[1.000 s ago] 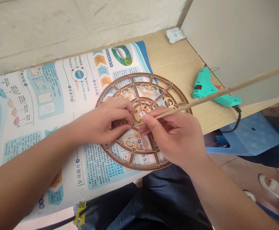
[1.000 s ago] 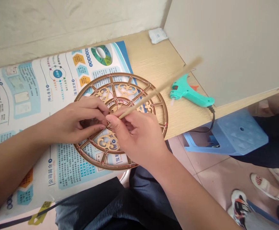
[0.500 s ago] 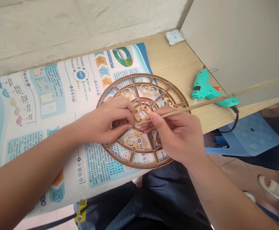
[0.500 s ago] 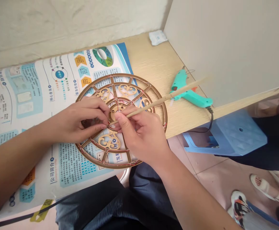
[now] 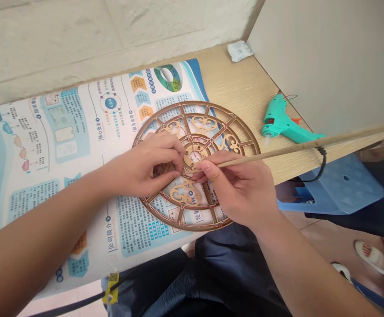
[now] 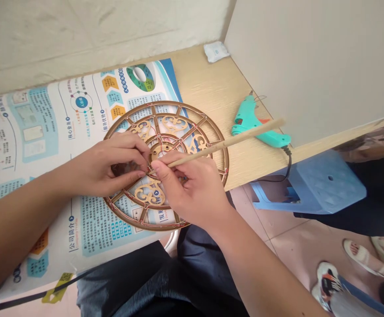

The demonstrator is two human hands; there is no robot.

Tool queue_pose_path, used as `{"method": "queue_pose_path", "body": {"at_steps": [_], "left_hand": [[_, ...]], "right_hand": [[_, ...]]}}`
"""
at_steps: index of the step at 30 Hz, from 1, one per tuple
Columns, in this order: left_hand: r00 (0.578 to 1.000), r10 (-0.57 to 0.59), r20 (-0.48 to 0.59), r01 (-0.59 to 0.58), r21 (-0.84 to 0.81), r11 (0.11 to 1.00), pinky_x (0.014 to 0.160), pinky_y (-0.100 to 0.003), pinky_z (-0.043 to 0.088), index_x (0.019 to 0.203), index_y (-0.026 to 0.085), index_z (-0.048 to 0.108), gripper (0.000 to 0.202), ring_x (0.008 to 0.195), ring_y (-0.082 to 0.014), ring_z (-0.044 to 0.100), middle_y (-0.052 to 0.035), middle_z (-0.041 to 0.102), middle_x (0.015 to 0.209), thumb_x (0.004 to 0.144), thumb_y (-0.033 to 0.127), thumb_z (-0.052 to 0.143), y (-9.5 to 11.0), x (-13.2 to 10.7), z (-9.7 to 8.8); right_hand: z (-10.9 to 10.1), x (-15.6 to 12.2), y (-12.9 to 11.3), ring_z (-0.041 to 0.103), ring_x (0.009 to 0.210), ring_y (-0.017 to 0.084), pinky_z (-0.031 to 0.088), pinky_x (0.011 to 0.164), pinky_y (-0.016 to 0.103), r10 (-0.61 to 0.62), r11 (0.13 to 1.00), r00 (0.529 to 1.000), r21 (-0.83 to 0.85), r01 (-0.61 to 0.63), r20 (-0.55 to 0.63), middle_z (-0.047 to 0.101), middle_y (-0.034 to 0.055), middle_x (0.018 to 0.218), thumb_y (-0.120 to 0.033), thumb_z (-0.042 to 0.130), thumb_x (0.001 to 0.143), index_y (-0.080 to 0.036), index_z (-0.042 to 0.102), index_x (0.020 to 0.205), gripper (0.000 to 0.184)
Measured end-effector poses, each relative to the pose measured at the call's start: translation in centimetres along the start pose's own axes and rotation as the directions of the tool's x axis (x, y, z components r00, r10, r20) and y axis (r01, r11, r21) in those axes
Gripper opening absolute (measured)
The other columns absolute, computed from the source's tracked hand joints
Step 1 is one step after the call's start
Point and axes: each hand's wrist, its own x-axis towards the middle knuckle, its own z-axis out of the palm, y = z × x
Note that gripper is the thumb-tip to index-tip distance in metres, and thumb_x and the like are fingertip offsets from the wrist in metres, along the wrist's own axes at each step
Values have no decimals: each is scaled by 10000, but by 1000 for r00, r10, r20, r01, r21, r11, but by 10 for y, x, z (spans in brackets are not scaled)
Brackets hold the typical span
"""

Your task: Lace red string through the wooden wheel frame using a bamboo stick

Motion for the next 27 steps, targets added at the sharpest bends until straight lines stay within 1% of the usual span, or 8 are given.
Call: {"method": "queue_pose_path", "body": {"at_steps": [2, 6, 10, 15, 18, 23, 27], "left_hand": [[1000, -3, 3, 3, -1, 1000, 982, -319, 430, 1021, 192, 686, 105, 1100, -155, 609, -23, 652, 1138, 1033, 140, 595, 0, 0, 0], [1000, -4, -10, 4, 3, 1000, 975, -326, 424, 1011, 190, 686, 109, 1073, -162, 609, -29, 651, 1123, 994, 123, 603, 2, 1, 0], [1000, -10, 15, 9, 8, 1000, 996, -337, 407, 1023, 197, 691, 87, 1096, -174, 604, -37, 650, 1133, 1038, 173, 609, 3, 1, -1], [999, -27, 37, 27, -1, 1000, 994, -369, 373, 1013, 207, 674, 132, 1097, -198, 596, -49, 659, 1140, 1081, 229, 563, 2, 1, 0], [999, -32, 36, 32, -9, 999, 982, -372, 359, 1014, 209, 655, 151, 1074, -198, 589, -47, 653, 1131, 1099, 249, 536, 3, 2, 1], [999, -21, 31, 21, -1, 1000, 990, -367, 360, 1024, 214, 650, 139, 1097, -201, 587, -44, 650, 1162, 1101, 245, 540, 5, 2, 2], [1000, -4, 22, 4, 20, 1000, 1001, -360, 369, 1062, 214, 654, 148, 1118, -194, 586, -53, 651, 1200, 1117, 270, 529, 4, 2, 3]], "right_hand": [[1, 0, 0, 765, 700, 134, 619, 622, 243, 38, 999, 999, 14, -38, -13, 785, 3, 805, -220, 659, 1063, -200, 732, 821, 253], [3, 0, 2, 767, 651, 144, 656, 593, 237, 125, 979, 989, 169, -110, -78, 764, 11, 760, -241, 674, 1063, -202, 741, 826, 249], [4, 1, 3, 772, 619, 149, 677, 567, 222, 159, 958, 981, 255, -127, -109, 757, 10, 741, -214, 684, 1055, -214, 765, 840, 229], [5, 3, 7, 776, 587, 184, 693, 550, 251, 245, 916, 955, 363, -173, -165, 750, 18, 690, -327, 742, 1041, -225, 791, 853, 220], [6, 3, 10, 774, 580, 191, 690, 532, 254, 275, 890, 943, 421, -176, -187, 737, 22, 684, -346, 767, 1022, -223, 795, 845, 218], [8, 3, 13, 769, 575, 181, 685, 530, 248, 277, 879, 941, 446, -167, -195, 745, 21, 687, -301, 748, 1037, -230, 790, 851, 203], [7, 2, 14, 766, 576, 186, 685, 524, 261, 292, 873, 935, 456, -176, -199, 751, 26, 686, -318, 754, 1033, -226, 778, 861, 197]]}}
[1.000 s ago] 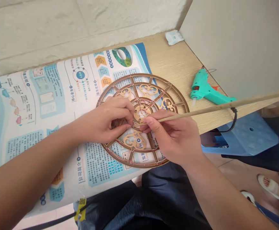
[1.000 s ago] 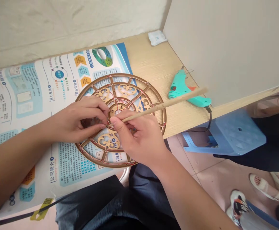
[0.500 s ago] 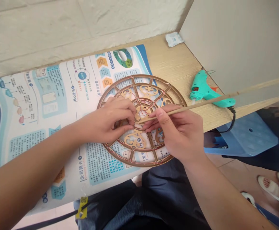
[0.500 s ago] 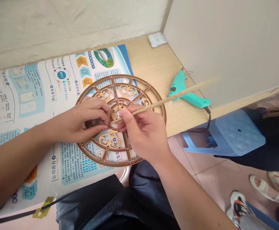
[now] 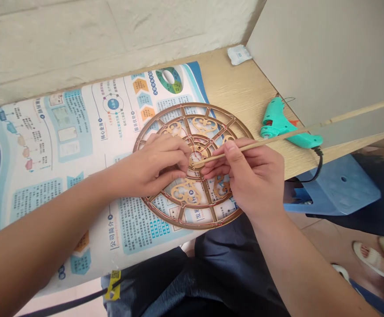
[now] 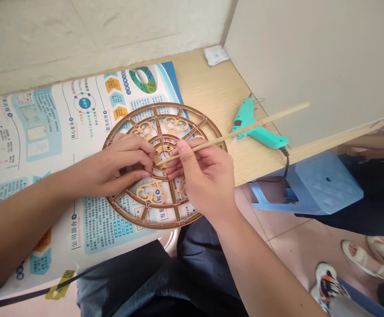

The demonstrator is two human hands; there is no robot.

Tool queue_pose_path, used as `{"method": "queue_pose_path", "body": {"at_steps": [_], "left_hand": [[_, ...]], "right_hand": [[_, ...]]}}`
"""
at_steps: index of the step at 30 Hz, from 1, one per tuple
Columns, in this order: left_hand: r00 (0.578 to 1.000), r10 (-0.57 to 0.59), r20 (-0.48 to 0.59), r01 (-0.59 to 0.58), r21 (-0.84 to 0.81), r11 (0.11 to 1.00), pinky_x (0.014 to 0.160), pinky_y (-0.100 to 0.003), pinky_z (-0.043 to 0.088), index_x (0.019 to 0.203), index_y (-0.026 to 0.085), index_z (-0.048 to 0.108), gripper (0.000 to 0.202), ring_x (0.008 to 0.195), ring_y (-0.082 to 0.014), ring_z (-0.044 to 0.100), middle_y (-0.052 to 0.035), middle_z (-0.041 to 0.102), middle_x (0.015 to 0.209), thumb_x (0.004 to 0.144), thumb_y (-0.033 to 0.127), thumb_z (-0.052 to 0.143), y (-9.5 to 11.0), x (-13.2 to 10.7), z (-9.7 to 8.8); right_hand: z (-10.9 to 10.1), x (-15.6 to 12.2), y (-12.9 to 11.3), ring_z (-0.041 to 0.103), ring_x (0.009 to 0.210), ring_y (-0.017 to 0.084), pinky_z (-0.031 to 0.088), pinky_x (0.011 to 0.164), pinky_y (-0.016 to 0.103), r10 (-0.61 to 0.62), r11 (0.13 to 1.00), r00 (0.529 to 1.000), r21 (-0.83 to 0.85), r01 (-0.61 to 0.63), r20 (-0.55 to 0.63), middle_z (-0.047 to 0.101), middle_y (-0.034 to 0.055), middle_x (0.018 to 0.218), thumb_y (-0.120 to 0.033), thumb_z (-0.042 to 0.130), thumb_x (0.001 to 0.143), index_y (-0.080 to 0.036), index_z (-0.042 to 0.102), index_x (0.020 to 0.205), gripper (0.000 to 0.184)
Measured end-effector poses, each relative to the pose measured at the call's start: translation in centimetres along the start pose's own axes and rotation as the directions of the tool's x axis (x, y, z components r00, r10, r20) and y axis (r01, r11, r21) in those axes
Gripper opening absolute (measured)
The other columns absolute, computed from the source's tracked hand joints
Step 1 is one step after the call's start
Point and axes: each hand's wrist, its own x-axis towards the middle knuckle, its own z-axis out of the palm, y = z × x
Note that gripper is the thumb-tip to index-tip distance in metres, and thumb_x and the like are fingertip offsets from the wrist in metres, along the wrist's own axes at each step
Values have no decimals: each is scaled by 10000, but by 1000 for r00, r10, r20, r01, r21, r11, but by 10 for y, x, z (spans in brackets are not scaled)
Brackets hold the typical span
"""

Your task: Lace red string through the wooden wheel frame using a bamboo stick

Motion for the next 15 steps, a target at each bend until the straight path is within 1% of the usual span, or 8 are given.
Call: {"method": "queue_pose_path", "body": {"at_steps": [3, 5, 7, 11, 15], "left_hand": [[1000, 9, -12, -9, 6, 1000, 1007, -360, 380, 1075, 216, 661, 157, 1138, -202, 595, -65, 654, 1231, 1120, 286, 528, -1, 0, 1], [1000, 20, -22, -20, 1, 1000, 1021, -351, 382, 1086, 217, 659, 128, 1154, -197, 597, -62, 651, 1234, 1114, 272, 546, 0, 0, 2], [999, 40, -36, -40, -1, 999, 1024, -334, 378, 1086, 215, 649, 96, 1137, -180, 590, -48, 644, 1209, 1108, 244, 560, 0, 1, 2], [997, 63, -37, -63, -6, 998, 1006, -319, 373, 1071, 208, 645, 80, 1088, -162, 577, -31, 632, 1151, 1101, 215, 571, 1, 2, 1], [998, 44, -35, -44, -5, 999, 1005, -322, 375, 1070, 208, 646, 80, 1095, -167, 586, -30, 635, 1157, 1101, 217, 573, 1, 2, 1]], "right_hand": [[0, 0, 1, 762, 572, 185, 680, 521, 272, 8, 999, 1000, -31, -9, -20, 749, 21, 690, -384, 766, 1026, -234, 760, 872, 215], [0, 0, 1, 760, 573, 184, 677, 522, 277, 23, 998, 999, -53, -24, -27, 745, 19, 688, -407, 761, 1028, -237, 753, 868, 233], [0, 0, 0, 757, 565, 182, 672, 514, 269, 21, 998, 1000, -50, -22, -20, 740, 19, 676, -377, 756, 1033, -233, 755, 851, 231], [1, 1, -2, 748, 548, 169, 660, 500, 249, 7, 999, 1000, -34, -8, -18, 735, 12, 659, -254, 721, 1049, -227, 753, 823, 230], [0, 1, -2, 747, 548, 167, 664, 518, 260, 30, 998, 999, -52, -31, -19, 740, 10, 665, -227, 692, 1064, -229, 751, 826, 245]]}}
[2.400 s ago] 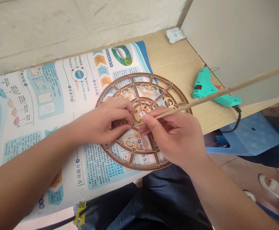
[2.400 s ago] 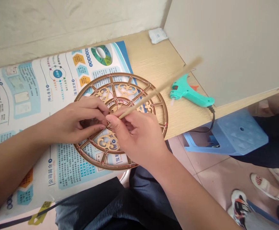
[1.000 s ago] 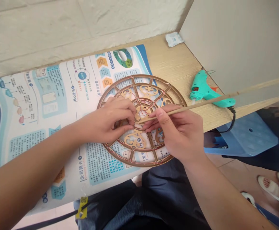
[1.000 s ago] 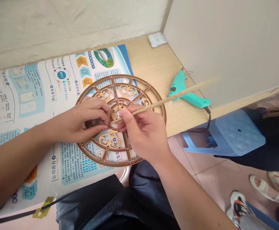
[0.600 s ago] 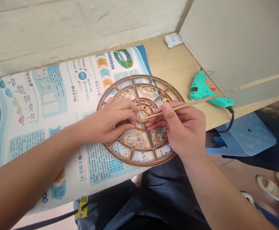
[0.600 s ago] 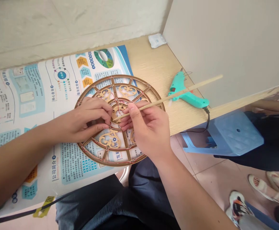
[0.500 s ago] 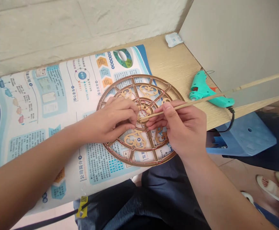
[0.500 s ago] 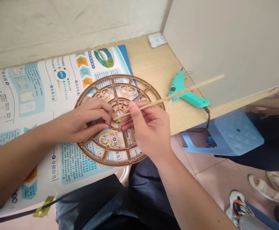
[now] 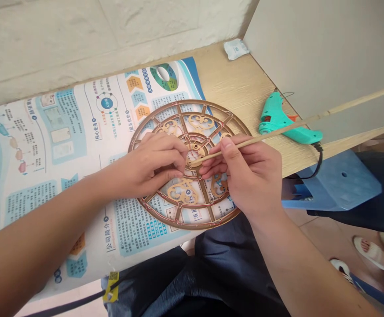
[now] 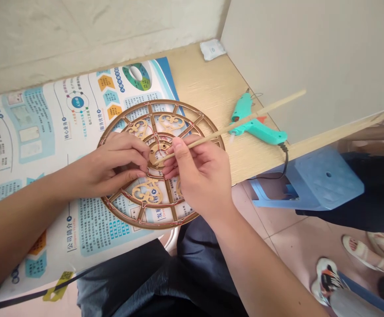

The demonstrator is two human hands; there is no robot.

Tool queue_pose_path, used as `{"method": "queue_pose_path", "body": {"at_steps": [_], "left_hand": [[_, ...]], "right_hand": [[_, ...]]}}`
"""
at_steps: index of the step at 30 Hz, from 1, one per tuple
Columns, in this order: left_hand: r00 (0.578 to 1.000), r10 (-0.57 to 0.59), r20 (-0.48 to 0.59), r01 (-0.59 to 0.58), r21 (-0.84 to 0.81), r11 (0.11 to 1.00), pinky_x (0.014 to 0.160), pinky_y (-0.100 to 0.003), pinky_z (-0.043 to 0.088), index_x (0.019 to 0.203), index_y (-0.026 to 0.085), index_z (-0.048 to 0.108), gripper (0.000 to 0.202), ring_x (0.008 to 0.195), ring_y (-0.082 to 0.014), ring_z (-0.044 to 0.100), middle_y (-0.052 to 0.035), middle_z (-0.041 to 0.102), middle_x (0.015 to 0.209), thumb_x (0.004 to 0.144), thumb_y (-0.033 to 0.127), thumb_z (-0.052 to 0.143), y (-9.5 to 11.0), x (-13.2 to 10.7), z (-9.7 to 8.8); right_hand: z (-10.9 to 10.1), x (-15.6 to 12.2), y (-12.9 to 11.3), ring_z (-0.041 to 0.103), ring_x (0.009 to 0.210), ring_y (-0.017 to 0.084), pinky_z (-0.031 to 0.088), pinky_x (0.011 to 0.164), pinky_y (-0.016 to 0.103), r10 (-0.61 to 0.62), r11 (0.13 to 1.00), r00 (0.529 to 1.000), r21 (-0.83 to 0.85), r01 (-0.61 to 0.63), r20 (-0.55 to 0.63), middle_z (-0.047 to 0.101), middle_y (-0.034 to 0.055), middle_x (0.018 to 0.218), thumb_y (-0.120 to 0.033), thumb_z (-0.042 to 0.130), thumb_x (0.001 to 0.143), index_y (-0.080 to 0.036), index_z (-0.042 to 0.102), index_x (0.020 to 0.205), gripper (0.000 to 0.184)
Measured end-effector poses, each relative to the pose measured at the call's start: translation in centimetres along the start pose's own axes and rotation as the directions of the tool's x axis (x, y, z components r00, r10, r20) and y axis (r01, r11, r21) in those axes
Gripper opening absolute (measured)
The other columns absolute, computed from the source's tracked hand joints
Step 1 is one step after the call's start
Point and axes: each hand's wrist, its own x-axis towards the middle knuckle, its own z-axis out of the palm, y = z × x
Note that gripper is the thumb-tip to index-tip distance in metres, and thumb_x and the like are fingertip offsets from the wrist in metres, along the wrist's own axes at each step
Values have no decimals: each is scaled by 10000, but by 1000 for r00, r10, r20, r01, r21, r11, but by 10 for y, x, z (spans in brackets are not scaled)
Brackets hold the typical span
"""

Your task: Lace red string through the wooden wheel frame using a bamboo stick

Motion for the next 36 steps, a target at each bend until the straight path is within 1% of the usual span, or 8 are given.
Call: {"method": "queue_pose_path", "body": {"at_steps": [5, 10, 14, 19, 26, 28, 32, 36], "left_hand": [[1000, -23, 11, 23, 1, 1000, 1015, -307, 384, 1054, 199, 651, 72, 1087, -160, 580, -31, 625, 1146, 1088, 195, 587, -1, -1, -1], [1000, -6, 26, 7, -35, 999, 1045, -284, 400, 1059, 195, 674, 52, 1099, -141, 583, -20, 626, 1146, 1048, 152, 646, -4, -3, -5], [1000, -12, 26, 12, -23, 1000, 1017, -271, 437, 1054, 185, 689, 61, 1088, -134, 601, -23, 633, 1137, 1031, 134, 664, -3, -1, -7], [999, -32, 35, 32, 5, 999, 1001, -272, 460, 1039, 173, 694, 42, 1054, -121, 603, -23, 648, 1129, 1039, 138, 670, -1, 1, -7], [999, -35, 11, 34, 11, 999, 963, -291, 492, 1041, 190, 692, 25, 1061, -125, 615, -22, 646, 1132, 1050, 168, 683, -2, 0, -5], [999, -43, 14, 43, 8, 999, 962, -304, 497, 1045, 194, 691, 20, 1065, -130, 615, -23, 644, 1137, 1052, 177, 684, -2, 0, -5], [999, -48, 23, 48, -13, 999, 961, -314, 508, 1046, 197, 694, 18, 1078, -139, 623, -28, 641, 1132, 1057, 196, 681, -2, 0, -4], [999, -43, 14, 43, -9, 999, 947, -322, 518, 1038, 196, 698, 23, 1051, -150, 637, -37, 644, 1123, 1055, 201, 684, -1, 0, -4]], "right_hand": [[0, 0, -3, 740, 550, 158, 651, 517, 256, 1, 1000, 1000, -17, -1, 25, 733, 8, 669, -236, 690, 1062, -229, 736, 809, 257], [-2, -1, -11, 743, 588, 129, 647, 552, 221, -52, 993, 988, -97, 66, 143, 733, -5, 720, -186, 659, 1038, -197, 710, 832, 213], [-5, -2, -14, 734, 638, 124, 595, 553, 232, -99, 960, 969, -233, 152, 227, 742, 6, 759, -197, 624, 1046, -168, 718, 855, 215], [-7, -2, -12, 720, 649, 112, 523, 533, 242, -164, 920, 941, -299, 253, 295, 747, 11, 772, -160, 592, 1053, -166, 647, 716, 341], [-9, -4, -13, 714, 630, 84, 494, 477, 197, -145, 931, 953, -290, 222, 265, 746, -34, 774, -151, 621, 1045, -181, 681, 810, 244], [-7, -4, -13, 711, 626, 82, 502, 479, 194, -152, 937, 964, -277, 211, 219, 738, -40, 767, -154, 626, 1048, -192, 685, 810, 248], [-3, -4, -10, 698, 606, 94, 571, 532, 223, -142, 970, 989, -194, 148, 45, 733, -28, 772, -258, 650, 1085, -202, 713, 868, 232], [-1, -3, -7, 699, 629, 98, 582, 532, 229, -156, 972, 987, -172, 160, 38, 720, -23, 792, -347, 661, 1097, -203, 712, 885, 262]]}}
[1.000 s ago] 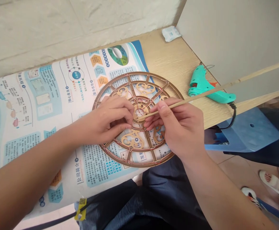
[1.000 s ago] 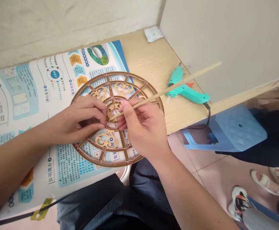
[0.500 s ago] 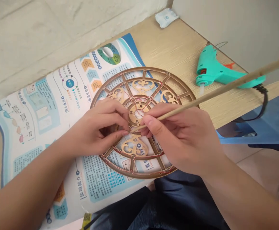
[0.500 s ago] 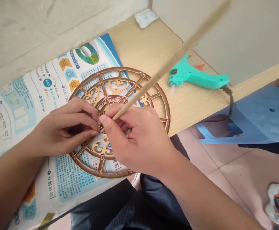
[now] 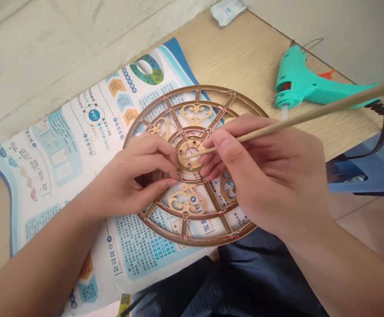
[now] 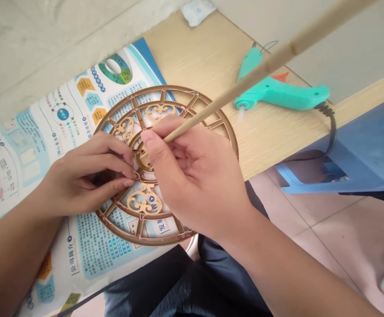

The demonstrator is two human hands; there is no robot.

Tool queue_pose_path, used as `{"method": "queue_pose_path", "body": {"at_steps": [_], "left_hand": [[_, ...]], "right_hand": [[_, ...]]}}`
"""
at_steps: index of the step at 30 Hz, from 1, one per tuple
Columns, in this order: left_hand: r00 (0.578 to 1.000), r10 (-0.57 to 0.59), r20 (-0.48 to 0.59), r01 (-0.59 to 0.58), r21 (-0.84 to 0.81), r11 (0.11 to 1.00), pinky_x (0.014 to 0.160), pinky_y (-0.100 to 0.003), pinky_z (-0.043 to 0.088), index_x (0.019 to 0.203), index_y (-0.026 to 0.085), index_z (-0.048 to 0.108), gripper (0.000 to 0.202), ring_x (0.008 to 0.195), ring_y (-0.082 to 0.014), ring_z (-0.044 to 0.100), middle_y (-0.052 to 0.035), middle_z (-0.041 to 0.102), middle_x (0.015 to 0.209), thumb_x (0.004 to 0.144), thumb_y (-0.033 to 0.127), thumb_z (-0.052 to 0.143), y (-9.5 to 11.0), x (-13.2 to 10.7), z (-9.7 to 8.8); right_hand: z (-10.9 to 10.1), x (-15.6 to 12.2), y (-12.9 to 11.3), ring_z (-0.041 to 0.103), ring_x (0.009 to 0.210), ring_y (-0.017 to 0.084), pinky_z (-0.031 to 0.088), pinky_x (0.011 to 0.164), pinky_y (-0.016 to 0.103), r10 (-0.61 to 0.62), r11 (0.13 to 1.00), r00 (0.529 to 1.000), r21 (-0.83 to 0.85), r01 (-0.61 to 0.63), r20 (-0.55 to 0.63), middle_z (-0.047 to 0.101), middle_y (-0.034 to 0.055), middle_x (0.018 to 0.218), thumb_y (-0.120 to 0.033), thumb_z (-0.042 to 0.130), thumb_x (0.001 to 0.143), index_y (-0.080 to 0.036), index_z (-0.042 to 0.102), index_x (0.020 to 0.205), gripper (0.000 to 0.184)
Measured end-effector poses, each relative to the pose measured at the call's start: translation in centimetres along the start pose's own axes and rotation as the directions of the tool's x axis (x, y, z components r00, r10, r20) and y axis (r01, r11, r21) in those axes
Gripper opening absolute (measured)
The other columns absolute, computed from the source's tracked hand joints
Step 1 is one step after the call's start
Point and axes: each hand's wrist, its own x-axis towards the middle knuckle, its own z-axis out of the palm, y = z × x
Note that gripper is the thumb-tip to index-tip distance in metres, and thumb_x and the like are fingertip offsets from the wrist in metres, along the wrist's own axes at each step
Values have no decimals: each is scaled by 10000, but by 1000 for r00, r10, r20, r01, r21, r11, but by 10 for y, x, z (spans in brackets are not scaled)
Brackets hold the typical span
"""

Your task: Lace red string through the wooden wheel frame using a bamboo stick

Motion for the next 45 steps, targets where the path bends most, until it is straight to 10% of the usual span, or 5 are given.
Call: {"method": "queue_pose_path", "body": {"at_steps": [6, 10, 18, 33, 45], "left_hand": [[1000, -3, -3, 3, 6, 1000, 960, -319, 510, 1039, 196, 698, 21, 1054, -159, 635, -39, 652, 1126, 1040, 175, 693, 0, -2, -2], [1000, 1, 0, -1, -2, 1000, 964, -301, 496, 1049, 191, 706, 47, 1070, -155, 629, -35, 655, 1130, 1027, 150, 698, -2, -2, -3], [1000, 3, -8, -3, -16, 1000, 994, -287, 473, 1065, 203, 706, 58, 1074, -145, 625, -36, 659, 1129, 1035, 155, 694, -4, -2, -2], [993, 80, -89, -77, 28, 997, 906, -288, 538, 1037, 228, 765, 65, 1033, -146, 659, -64, 691, 1085, 1044, 192, 712, -8, -4, -3], [992, 99, -80, -96, 33, 995, 842, -290, 526, 1035, 255, 776, 91, 983, -144, 652, -61, 671, 1062, 1046, 201, 703, -9, -4, -2]], "right_hand": [[-13, 4, -13, 758, 838, 96, 638, 740, 199, -129, 949, 986, -276, 153, 103, 793, -20, 932, -154, 670, 1056, -207, 736, 950, 135], [-31, 10, -15, 767, 1067, 180, 632, 937, 280, -227, 681, 911, -613, 401, 343, 807, 61, 1150, -62, 608, 1034, -140, 763, 1196, 238], [-44, 11, 5, 691, 1269, 383, 594, 1039, 577, -231, 470, 806, -663, 583, 545, 723, 201, 1389, 46, 489, 1006, -54, 702, 1394, 454], [-1, 6, -8, 647, 1234, 303, 502, 1073, 550, 23, 823, 846, -490, 287, 533, 703, 141, 1260, -99, 574, 1014, -154, 721, 991, 158], [1, 7, -4, 629, 1228, 294, 443, 1040, 514, -1, 822, 832, -474, 316, 554, 699, 124, 1244, -98, 561, 1020, -167, 734, 932, 205]]}}
